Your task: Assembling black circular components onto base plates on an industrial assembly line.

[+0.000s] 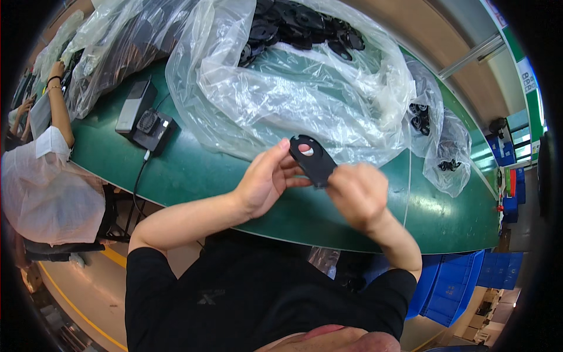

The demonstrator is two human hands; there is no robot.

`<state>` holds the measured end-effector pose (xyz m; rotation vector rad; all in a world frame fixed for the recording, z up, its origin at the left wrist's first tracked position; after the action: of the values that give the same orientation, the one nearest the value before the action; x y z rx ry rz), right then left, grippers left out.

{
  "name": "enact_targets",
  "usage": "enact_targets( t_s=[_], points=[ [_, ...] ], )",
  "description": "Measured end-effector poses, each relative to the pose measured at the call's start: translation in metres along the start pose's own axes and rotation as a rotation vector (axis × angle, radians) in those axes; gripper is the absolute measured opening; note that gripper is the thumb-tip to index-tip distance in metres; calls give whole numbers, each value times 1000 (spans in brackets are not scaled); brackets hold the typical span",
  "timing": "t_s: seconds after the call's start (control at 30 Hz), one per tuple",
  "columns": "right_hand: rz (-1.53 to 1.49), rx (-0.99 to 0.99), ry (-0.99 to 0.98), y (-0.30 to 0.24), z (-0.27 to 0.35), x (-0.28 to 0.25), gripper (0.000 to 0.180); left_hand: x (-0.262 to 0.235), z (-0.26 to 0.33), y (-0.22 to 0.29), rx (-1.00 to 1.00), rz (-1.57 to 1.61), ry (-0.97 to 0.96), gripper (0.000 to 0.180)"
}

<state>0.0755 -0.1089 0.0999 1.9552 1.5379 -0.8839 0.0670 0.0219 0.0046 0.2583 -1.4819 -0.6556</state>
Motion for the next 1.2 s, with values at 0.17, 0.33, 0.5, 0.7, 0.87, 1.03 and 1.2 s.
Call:
enact_targets(
  t_s=[0.17,0.33,0.5,0.7,0.87,1.03,1.2],
  points=[
    [112,-64,-88,-34,27,-2,20,3,-4,-15,-132,-303,55,19],
    [-47,67,-24,-12,41,-12,24,-9,-6,-14,-105,-337,125,19],
    [96,822,210,134,97,-51,11,-2,-2,-23,-181,-379,149,19],
    [472,1058,87,289,178,-77,21,6,-3,-30,-247,-387,109,22],
    [584,1278,-151,328,182,-51,29,-4,-6,-33,-258,-393,78,20],
    [652,1260,-40,317,169,-53,27,-8,-8,-27,-240,-381,129,27],
    [520,826,188,246,133,-70,18,-10,-7,-27,-143,-492,82,29]
  ],
)
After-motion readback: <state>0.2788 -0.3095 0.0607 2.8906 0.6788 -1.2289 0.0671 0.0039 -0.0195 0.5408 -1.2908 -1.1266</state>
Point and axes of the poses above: each hand's wrist, its own z-axis away from the middle knuckle, its own x-axis out of the palm, y = z × x, the point moved 6 cm from there along -z, towards the middle knuckle, and after that the axes turned 1 degree about -x, right-handed, at the moved point
